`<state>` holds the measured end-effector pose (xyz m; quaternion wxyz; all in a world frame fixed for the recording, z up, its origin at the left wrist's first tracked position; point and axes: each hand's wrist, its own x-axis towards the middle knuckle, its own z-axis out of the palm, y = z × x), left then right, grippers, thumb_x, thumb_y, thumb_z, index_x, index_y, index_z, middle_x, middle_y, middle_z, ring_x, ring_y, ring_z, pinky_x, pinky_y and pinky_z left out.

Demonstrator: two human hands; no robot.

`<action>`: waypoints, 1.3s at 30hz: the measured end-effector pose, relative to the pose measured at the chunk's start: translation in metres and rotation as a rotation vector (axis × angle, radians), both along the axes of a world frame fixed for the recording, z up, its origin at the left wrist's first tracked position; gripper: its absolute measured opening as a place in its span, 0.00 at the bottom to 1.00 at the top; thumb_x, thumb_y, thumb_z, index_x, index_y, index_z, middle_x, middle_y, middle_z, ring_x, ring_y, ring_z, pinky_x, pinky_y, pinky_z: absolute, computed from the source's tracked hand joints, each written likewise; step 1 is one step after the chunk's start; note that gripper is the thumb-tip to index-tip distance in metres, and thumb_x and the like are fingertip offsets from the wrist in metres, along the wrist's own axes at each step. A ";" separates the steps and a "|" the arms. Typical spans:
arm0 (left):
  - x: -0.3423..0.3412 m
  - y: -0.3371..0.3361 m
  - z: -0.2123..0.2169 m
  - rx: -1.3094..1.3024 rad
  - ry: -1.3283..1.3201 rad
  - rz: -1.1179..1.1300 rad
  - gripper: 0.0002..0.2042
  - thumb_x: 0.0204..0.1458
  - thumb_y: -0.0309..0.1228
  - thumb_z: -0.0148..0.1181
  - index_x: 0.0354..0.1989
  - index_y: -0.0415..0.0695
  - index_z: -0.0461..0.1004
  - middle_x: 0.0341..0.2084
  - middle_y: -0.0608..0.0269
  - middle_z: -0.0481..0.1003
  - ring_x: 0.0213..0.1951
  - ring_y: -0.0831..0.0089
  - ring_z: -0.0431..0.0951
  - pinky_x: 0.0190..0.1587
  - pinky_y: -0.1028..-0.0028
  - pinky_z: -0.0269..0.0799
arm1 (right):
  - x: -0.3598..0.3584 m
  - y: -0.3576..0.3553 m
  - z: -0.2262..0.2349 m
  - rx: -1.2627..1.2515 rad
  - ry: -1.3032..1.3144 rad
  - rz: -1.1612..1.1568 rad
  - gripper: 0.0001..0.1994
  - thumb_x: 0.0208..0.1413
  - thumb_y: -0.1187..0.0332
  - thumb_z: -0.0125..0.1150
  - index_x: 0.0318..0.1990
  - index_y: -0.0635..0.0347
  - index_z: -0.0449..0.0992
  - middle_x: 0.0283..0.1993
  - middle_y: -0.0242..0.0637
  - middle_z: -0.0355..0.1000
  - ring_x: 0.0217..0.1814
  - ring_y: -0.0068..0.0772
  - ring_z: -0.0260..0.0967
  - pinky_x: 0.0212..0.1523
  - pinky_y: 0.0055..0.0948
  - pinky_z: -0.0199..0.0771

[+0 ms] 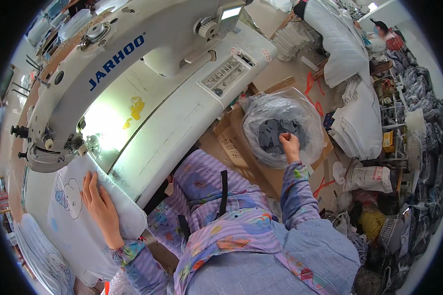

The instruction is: Sewing patterns onto white fabric pieces using an industrial sewing machine.

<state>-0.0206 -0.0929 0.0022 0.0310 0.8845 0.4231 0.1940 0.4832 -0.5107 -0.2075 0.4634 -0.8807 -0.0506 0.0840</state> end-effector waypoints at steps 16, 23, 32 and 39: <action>0.003 0.001 -0.004 -0.057 -0.042 0.017 0.17 0.68 0.27 0.47 0.64 0.44 0.71 0.67 0.56 0.69 0.70 0.56 0.65 0.74 0.50 0.49 | 0.009 0.014 -0.019 -0.268 -0.219 0.100 0.14 0.48 0.62 0.76 0.35 0.61 0.79 0.33 0.41 0.77 0.30 0.41 0.75 0.34 0.40 0.74; 0.000 -0.001 -0.002 -0.047 -0.032 0.038 0.17 0.68 0.27 0.48 0.63 0.45 0.71 0.66 0.55 0.69 0.69 0.55 0.65 0.74 0.50 0.50 | 0.030 -0.008 0.046 0.513 0.251 -0.162 0.09 0.58 0.69 0.71 0.41 0.56 0.75 0.33 0.31 0.77 0.23 0.17 0.64 0.19 0.19 0.60; 0.002 -0.002 -0.001 -0.058 -0.077 0.020 0.18 0.66 0.26 0.49 0.63 0.45 0.72 0.66 0.56 0.70 0.69 0.55 0.66 0.74 0.50 0.50 | 0.049 0.002 0.071 0.314 0.175 -0.078 0.10 0.57 0.67 0.73 0.38 0.54 0.75 0.28 0.25 0.71 0.19 0.15 0.58 0.16 0.19 0.52; 0.008 -0.001 -0.006 -0.061 -0.078 0.002 0.18 0.66 0.26 0.50 0.63 0.45 0.72 0.66 0.57 0.70 0.69 0.55 0.66 0.74 0.51 0.51 | 0.061 -0.014 0.089 0.272 0.200 -0.013 0.10 0.56 0.67 0.73 0.39 0.57 0.77 0.28 0.24 0.70 0.19 0.14 0.59 0.18 0.21 0.54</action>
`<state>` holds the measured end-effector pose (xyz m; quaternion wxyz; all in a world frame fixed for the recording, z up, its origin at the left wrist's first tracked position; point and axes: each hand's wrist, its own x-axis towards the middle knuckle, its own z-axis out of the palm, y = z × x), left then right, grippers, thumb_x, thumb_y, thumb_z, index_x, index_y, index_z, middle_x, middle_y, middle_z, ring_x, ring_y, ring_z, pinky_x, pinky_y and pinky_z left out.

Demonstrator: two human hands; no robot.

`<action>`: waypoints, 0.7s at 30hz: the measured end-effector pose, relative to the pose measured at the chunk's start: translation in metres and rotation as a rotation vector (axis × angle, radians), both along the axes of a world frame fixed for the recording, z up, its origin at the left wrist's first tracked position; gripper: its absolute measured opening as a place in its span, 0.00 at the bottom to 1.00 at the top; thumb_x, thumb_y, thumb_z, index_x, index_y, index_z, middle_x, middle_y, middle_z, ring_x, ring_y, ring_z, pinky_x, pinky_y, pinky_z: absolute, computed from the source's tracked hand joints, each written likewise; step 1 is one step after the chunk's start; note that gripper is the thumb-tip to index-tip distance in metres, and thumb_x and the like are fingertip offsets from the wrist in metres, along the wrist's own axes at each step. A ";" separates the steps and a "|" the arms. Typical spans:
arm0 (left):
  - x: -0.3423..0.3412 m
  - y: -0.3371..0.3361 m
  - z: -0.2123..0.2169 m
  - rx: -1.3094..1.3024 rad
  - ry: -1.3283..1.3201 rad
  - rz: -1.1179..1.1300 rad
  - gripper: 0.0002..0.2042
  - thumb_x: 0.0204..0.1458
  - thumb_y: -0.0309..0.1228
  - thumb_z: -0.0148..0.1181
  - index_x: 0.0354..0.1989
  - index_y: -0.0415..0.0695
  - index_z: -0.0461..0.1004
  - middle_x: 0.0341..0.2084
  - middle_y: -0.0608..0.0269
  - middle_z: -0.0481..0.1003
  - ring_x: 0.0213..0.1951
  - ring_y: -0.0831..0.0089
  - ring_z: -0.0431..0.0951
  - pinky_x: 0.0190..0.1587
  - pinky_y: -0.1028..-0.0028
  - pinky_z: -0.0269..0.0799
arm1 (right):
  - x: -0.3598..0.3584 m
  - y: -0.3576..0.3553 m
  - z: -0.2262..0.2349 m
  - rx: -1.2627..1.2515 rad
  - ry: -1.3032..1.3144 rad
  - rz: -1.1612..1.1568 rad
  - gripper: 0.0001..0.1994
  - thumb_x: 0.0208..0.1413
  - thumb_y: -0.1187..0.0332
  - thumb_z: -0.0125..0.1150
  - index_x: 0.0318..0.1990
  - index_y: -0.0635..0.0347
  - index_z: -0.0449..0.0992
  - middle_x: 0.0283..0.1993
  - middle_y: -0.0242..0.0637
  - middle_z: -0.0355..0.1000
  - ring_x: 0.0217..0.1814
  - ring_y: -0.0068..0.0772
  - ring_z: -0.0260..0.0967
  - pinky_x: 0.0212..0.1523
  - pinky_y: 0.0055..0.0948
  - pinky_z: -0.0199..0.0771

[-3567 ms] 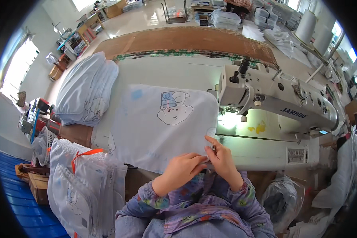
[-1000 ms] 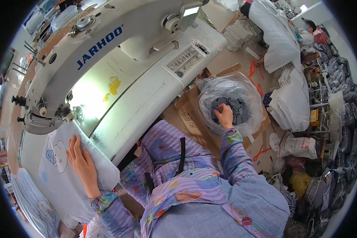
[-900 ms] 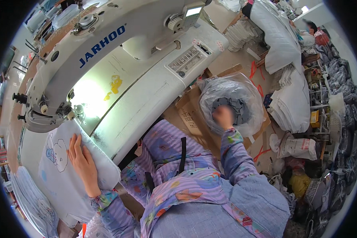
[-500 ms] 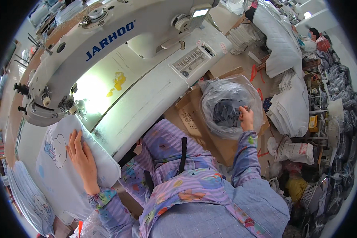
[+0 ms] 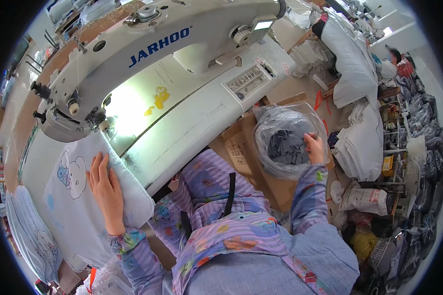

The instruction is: Sewing patterns onto white fabric pieces using an industrial sewing machine.

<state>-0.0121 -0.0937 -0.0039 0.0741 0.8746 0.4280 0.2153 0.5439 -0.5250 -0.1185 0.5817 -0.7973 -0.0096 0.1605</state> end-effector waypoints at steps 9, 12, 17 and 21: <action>-0.002 0.001 0.006 0.068 0.032 0.014 0.17 0.64 0.24 0.52 0.61 0.42 0.73 0.63 0.53 0.71 0.66 0.53 0.68 0.71 0.57 0.57 | -0.001 0.010 0.008 0.017 -0.012 -0.056 0.09 0.57 0.68 0.72 0.41 0.55 0.76 0.28 0.23 0.70 0.20 0.13 0.58 0.19 0.21 0.52; -0.019 0.001 0.001 0.013 -0.002 0.075 0.19 0.61 0.23 0.55 0.61 0.44 0.73 0.62 0.57 0.72 0.68 0.55 0.67 0.73 0.50 0.52 | -0.030 0.058 0.030 0.162 -0.008 0.017 0.09 0.57 0.70 0.71 0.41 0.55 0.76 0.28 0.23 0.68 0.23 0.13 0.58 0.21 0.20 0.53; 0.001 0.001 0.007 -0.021 -0.100 0.040 0.17 0.59 0.22 0.57 0.57 0.41 0.75 0.58 0.54 0.74 0.65 0.52 0.69 0.71 0.48 0.55 | -0.172 0.206 0.115 0.264 -0.176 0.454 0.07 0.57 0.74 0.70 0.40 0.57 0.77 0.32 0.24 0.68 0.27 0.17 0.61 0.26 0.19 0.58; -0.007 -0.003 0.008 0.016 -0.132 0.078 0.17 0.59 0.23 0.57 0.58 0.42 0.75 0.58 0.54 0.74 0.66 0.53 0.69 0.71 0.44 0.54 | -0.304 0.323 0.145 0.404 -0.733 1.148 0.11 0.51 0.83 0.69 0.41 0.57 0.81 0.36 0.32 0.73 0.30 0.23 0.70 0.30 0.23 0.70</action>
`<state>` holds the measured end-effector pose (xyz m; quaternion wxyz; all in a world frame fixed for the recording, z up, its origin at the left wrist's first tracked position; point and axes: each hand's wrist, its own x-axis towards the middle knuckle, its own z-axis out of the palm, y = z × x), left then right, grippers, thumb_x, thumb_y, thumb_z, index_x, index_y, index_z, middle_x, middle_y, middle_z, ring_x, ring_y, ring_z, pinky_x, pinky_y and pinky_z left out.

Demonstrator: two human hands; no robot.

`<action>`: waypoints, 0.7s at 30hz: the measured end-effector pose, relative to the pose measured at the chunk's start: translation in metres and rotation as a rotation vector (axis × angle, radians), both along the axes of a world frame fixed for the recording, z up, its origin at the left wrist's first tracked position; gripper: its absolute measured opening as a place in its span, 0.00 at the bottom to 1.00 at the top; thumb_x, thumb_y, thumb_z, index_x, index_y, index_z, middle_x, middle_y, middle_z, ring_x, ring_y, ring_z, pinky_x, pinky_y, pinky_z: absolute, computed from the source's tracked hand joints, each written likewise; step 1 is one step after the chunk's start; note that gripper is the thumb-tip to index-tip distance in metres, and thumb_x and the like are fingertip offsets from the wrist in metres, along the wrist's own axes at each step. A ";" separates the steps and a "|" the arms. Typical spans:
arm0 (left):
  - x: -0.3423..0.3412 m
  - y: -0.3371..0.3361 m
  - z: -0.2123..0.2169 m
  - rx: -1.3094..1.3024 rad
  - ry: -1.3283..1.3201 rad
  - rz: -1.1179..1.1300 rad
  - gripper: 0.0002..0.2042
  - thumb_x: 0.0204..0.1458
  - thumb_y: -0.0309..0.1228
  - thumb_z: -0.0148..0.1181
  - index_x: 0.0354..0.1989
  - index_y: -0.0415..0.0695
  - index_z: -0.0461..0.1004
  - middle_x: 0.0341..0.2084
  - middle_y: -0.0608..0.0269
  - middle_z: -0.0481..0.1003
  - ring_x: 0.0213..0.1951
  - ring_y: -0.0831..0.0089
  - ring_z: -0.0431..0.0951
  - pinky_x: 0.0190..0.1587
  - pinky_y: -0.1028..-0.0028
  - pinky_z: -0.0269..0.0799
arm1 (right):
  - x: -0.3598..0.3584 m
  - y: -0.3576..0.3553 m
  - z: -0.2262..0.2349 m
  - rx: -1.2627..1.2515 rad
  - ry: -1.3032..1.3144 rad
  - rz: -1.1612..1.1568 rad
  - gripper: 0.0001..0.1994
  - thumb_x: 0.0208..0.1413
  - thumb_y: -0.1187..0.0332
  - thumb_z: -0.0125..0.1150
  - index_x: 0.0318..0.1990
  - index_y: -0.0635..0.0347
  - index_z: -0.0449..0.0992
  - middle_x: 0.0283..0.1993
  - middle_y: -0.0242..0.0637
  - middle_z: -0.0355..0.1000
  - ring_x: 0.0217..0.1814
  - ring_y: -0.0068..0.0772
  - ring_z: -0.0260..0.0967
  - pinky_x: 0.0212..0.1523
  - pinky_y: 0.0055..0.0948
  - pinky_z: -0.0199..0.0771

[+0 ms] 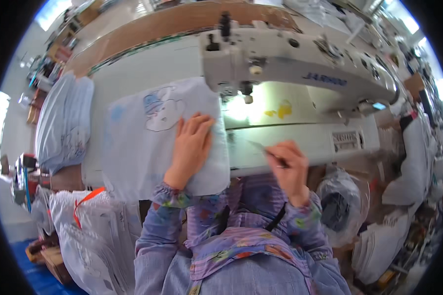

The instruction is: Sewing patterns onto white fabric pieces using an industrial sewing machine.

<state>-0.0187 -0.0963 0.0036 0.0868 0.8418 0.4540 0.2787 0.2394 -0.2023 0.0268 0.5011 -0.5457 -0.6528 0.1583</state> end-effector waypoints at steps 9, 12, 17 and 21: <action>-0.007 -0.003 -0.004 -0.067 -0.088 -0.027 0.14 0.58 0.24 0.57 0.53 0.46 0.72 0.54 0.60 0.76 0.63 0.60 0.72 0.71 0.47 0.57 | -0.074 0.073 -0.026 -0.065 -0.494 0.176 0.19 0.49 0.77 0.67 0.50 0.53 0.83 0.43 0.33 0.74 0.35 0.41 0.78 0.33 0.38 0.78; -0.007 -0.007 0.006 -0.018 -0.053 -0.040 0.14 0.58 0.26 0.59 0.53 0.47 0.76 0.54 0.63 0.76 0.64 0.61 0.71 0.71 0.49 0.58 | -0.072 0.057 -0.007 -0.172 -0.406 0.211 0.20 0.48 0.81 0.65 0.50 0.56 0.83 0.44 0.35 0.73 0.37 0.40 0.78 0.36 0.36 0.79; -0.010 -0.003 0.000 -0.025 -0.105 -0.059 0.14 0.59 0.27 0.60 0.53 0.46 0.79 0.54 0.63 0.77 0.64 0.60 0.72 0.69 0.52 0.61 | -0.070 0.009 0.001 -0.404 -0.070 0.271 0.20 0.54 0.81 0.65 0.55 0.60 0.80 0.37 0.41 0.73 0.33 0.35 0.76 0.37 0.31 0.76; -0.011 0.002 0.003 -0.016 -0.156 -0.103 0.14 0.59 0.26 0.60 0.53 0.45 0.79 0.54 0.63 0.78 0.63 0.58 0.74 0.67 0.56 0.65 | -0.076 -0.005 -0.001 -0.429 -0.017 0.210 0.19 0.58 0.76 0.67 0.58 0.60 0.79 0.34 0.43 0.77 0.30 0.30 0.74 0.35 0.27 0.74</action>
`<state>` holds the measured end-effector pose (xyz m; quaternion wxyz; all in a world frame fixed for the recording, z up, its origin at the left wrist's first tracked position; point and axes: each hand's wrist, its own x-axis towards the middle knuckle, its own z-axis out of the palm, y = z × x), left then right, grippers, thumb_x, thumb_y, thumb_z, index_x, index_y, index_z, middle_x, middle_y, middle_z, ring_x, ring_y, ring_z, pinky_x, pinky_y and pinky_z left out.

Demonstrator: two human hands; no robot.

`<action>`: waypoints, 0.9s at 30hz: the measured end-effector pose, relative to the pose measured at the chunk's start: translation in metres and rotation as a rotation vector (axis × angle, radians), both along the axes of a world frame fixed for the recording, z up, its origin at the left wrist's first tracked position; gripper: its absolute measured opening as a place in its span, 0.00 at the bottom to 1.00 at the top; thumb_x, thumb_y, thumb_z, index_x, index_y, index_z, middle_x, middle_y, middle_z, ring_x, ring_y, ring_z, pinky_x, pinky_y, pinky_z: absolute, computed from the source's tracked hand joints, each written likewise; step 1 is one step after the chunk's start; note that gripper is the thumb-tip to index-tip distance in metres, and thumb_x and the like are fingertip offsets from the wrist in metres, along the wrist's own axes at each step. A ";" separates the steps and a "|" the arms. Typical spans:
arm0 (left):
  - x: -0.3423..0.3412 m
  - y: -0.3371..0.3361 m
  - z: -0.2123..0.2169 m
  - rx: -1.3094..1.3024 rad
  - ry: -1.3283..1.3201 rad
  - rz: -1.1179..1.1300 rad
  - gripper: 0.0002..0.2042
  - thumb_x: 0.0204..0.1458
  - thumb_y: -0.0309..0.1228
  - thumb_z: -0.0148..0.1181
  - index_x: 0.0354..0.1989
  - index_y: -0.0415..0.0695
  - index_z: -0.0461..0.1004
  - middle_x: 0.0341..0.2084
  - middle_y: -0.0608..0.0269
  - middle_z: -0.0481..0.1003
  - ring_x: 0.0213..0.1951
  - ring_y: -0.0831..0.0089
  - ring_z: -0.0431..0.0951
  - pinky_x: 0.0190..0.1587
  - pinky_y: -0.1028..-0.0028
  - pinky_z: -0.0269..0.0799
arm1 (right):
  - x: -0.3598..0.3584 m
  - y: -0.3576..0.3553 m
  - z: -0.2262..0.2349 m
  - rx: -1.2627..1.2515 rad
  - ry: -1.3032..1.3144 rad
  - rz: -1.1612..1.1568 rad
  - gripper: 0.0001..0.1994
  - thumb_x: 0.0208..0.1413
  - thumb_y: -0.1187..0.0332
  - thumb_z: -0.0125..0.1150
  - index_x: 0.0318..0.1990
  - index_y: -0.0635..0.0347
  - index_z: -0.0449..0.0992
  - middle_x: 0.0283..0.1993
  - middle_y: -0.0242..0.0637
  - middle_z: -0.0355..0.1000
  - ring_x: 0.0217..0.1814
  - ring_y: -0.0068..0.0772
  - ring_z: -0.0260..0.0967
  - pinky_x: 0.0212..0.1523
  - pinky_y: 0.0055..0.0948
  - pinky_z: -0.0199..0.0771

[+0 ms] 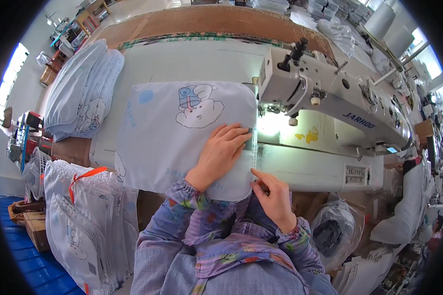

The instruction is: Sewing patterns onto white fabric pieces using an industrial sewing machine.

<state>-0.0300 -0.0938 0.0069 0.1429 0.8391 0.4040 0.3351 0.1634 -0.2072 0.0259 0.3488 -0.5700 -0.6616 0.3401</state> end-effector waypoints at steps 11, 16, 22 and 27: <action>0.002 -0.002 -0.002 0.004 -0.001 -0.004 0.12 0.59 0.27 0.60 0.50 0.45 0.80 0.54 0.62 0.79 0.61 0.60 0.75 0.67 0.56 0.65 | -0.006 -0.010 -0.014 -0.060 0.056 -0.061 0.20 0.59 0.74 0.69 0.59 0.61 0.78 0.28 0.43 0.79 0.28 0.25 0.74 0.35 0.27 0.76; 0.004 -0.002 -0.001 0.005 0.008 0.008 0.12 0.58 0.27 0.60 0.50 0.44 0.80 0.55 0.61 0.78 0.60 0.60 0.75 0.67 0.56 0.65 | -0.010 -0.010 -0.016 -0.059 0.092 -0.054 0.21 0.59 0.75 0.69 0.61 0.61 0.77 0.28 0.40 0.78 0.27 0.21 0.73 0.33 0.26 0.75; 0.009 0.003 0.001 0.002 0.030 0.034 0.12 0.59 0.26 0.59 0.50 0.44 0.77 0.56 0.60 0.77 0.61 0.59 0.74 0.67 0.54 0.64 | -0.010 0.003 -0.029 -0.043 0.162 -0.094 0.21 0.61 0.77 0.65 0.62 0.64 0.76 0.25 0.37 0.74 0.24 0.19 0.67 0.28 0.26 0.71; 0.026 0.041 -0.006 0.022 0.017 0.087 0.12 0.58 0.26 0.58 0.51 0.44 0.77 0.57 0.59 0.77 0.61 0.59 0.74 0.67 0.53 0.64 | 0.005 0.047 -0.026 0.033 -0.021 -0.126 0.19 0.64 0.76 0.60 0.62 0.66 0.75 0.24 0.37 0.72 0.23 0.22 0.69 0.27 0.27 0.70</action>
